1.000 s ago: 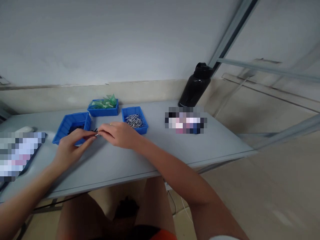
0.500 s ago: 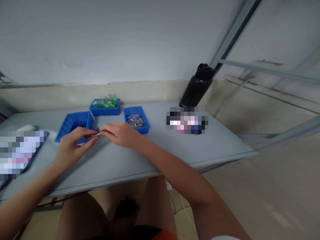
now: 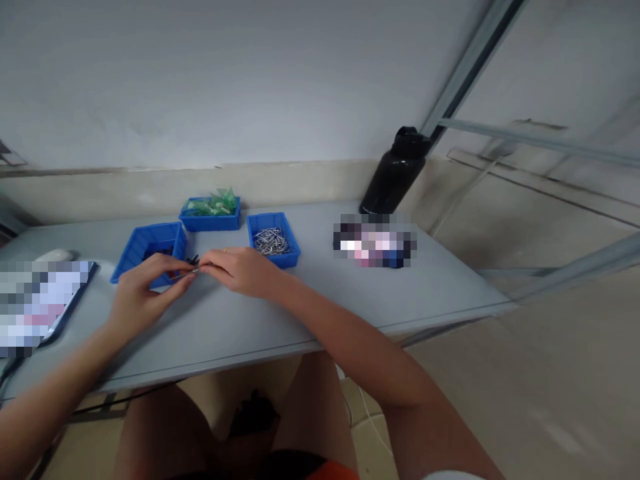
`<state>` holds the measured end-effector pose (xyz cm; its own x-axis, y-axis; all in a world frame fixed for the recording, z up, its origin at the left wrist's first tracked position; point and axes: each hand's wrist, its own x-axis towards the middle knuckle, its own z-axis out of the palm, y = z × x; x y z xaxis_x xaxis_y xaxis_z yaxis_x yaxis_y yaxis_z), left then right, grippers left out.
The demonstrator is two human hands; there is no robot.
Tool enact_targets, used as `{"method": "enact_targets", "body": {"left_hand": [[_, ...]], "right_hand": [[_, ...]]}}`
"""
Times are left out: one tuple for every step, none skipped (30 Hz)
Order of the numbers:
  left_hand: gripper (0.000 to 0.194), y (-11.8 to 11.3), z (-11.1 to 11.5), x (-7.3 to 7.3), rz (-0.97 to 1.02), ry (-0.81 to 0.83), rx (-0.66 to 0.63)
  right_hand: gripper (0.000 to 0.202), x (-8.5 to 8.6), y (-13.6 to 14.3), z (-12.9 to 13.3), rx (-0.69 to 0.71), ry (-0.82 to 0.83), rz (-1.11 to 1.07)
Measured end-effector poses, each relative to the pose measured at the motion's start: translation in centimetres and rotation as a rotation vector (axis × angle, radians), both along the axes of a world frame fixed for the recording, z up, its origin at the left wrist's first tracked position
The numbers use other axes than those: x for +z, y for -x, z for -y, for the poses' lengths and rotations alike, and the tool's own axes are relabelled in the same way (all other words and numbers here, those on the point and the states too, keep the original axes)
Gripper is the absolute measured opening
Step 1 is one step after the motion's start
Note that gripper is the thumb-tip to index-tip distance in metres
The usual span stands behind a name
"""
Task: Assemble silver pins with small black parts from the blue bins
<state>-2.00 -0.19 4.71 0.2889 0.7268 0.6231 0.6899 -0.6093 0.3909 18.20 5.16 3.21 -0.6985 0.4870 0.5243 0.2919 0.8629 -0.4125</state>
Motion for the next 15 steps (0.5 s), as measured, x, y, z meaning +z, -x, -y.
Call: {"method": "enact_targets", "body": {"left_hand": [[0.017, -0.04, 0.02, 0.02, 0.003, 0.004, 0.000], [0.017, -0.06, 0.04, 0.03, 0.006, 0.008, 0.000], [0.017, -0.08, 0.03, 0.03, 0.010, 0.013, -0.001], [0.017, -0.08, 0.02, 0.03, 0.013, 0.019, -0.003], [0.017, -0.07, 0.01, 0.03, 0.018, 0.027, -0.005], [0.017, -0.06, 0.00, 0.02, 0.024, 0.036, -0.008], [0.017, -0.05, -0.01, 0.02, 0.033, 0.047, -0.010], [0.018, -0.03, -0.01, 0.01, 0.045, 0.062, -0.010], [0.019, -0.01, 0.00, -0.01, 0.060, 0.082, -0.008], [0.020, 0.00, 0.02, -0.03, 0.077, 0.105, -0.003], [0.021, 0.02, 0.05, -0.07, 0.093, 0.131, 0.001], [0.022, 0.03, 0.07, -0.11, 0.104, 0.159, 0.004], [0.022, 0.03, 0.11, -0.15, 0.109, 0.187, 0.004], [0.021, 0.01, 0.14, -0.17, 0.106, 0.213, 0.001], [0.020, -0.02, 0.17, -0.18, 0.095, 0.238, -0.004]], "right_hand": [[0.023, -0.02, 0.08, 0.08, 0.007, 0.001, 0.009], [0.023, -0.05, 0.18, 0.17, 0.013, 0.000, 0.019], [0.022, -0.08, 0.27, 0.25, 0.019, -0.003, 0.030], [0.021, -0.10, 0.35, 0.32, 0.025, -0.008, 0.044], [0.021, -0.12, 0.41, 0.36, 0.029, -0.014, 0.056], [0.020, -0.11, 0.43, 0.39, 0.032, -0.021, 0.064], [0.020, -0.06, 0.41, 0.40, 0.030, -0.024, 0.066], [0.020, 0.04, 0.35, 0.41, 0.024, -0.023, 0.060], [0.021, 0.17, 0.26, 0.42, 0.014, -0.019, 0.047], [0.022, 0.33, 0.14, 0.44, 0.001, -0.013, 0.030], [0.023, 0.50, 0.02, 0.47, -0.011, -0.008, 0.015], [0.024, 0.66, -0.08, 0.50, -0.019, -0.003, 0.002], [0.025, 0.77, -0.16, 0.53, -0.023, 0.000, -0.007], [0.026, 0.83, -0.20, 0.55, -0.022, 0.000, -0.013], [0.027, 0.83, -0.21, 0.56, -0.017, -0.001, -0.016]]}}
